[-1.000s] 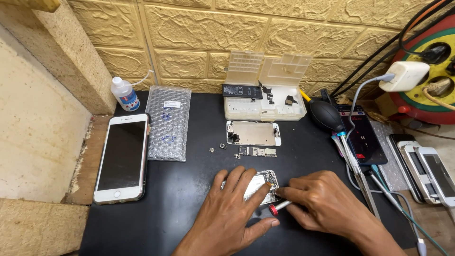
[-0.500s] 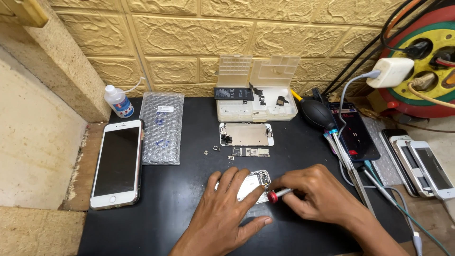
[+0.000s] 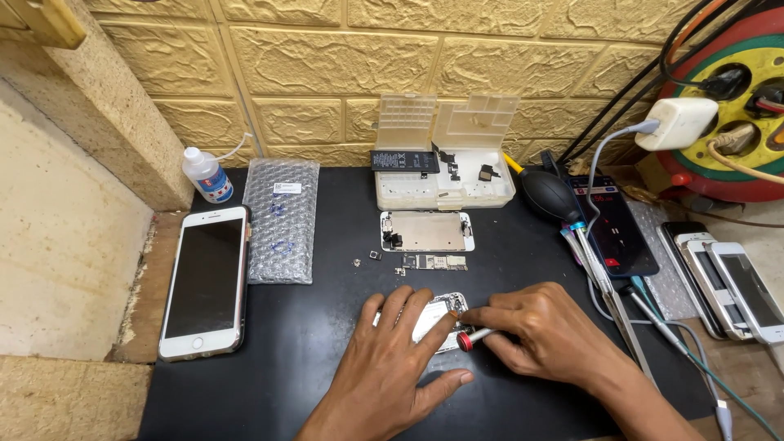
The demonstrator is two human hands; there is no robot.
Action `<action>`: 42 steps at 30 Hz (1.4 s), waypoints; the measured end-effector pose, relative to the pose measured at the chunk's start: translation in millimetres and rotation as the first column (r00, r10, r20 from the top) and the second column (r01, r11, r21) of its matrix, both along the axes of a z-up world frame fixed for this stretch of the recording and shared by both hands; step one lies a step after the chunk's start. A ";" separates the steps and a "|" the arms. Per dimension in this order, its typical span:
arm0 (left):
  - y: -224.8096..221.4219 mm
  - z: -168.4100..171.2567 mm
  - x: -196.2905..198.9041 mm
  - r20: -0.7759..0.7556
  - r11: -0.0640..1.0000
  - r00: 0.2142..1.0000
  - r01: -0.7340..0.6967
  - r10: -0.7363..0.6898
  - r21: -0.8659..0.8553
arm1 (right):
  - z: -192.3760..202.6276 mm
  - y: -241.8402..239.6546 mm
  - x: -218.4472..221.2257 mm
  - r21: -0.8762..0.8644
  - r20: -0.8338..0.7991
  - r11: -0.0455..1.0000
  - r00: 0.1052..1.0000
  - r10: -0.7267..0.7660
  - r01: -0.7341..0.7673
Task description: Technician preparing a mobile phone for reassembly by installing the motherboard and securing it with screws.
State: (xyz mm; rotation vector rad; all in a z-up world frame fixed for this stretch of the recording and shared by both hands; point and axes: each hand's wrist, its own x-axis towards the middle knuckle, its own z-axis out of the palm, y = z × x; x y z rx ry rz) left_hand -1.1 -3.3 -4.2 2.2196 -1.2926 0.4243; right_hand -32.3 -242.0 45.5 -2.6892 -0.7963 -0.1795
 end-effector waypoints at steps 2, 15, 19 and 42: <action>-1.0 -0.8 0.0 0.013 1.000 1.000 -0.006 0.006 0.003 | 1.4 0.1 0.1 0.018 -0.013 1.000 1.000 -0.001 0.001; -0.7 2.9 1.4 0.017 1.000 1.000 -0.011 0.011 0.000 | 2.7 -3.1 3.5 0.168 -0.114 0.983 0.992 -0.054 0.073; -0.4 3.1 0.9 0.022 1.000 1.000 -0.019 0.019 0.004 | -0.3 -2.4 3.2 0.132 -0.081 0.990 0.996 -0.033 0.044; -0.9 2.0 1.8 0.056 0.999 0.998 -0.040 0.039 0.029 | 4.2 -7.8 6.1 0.217 -0.146 0.971 0.987 -0.069 0.100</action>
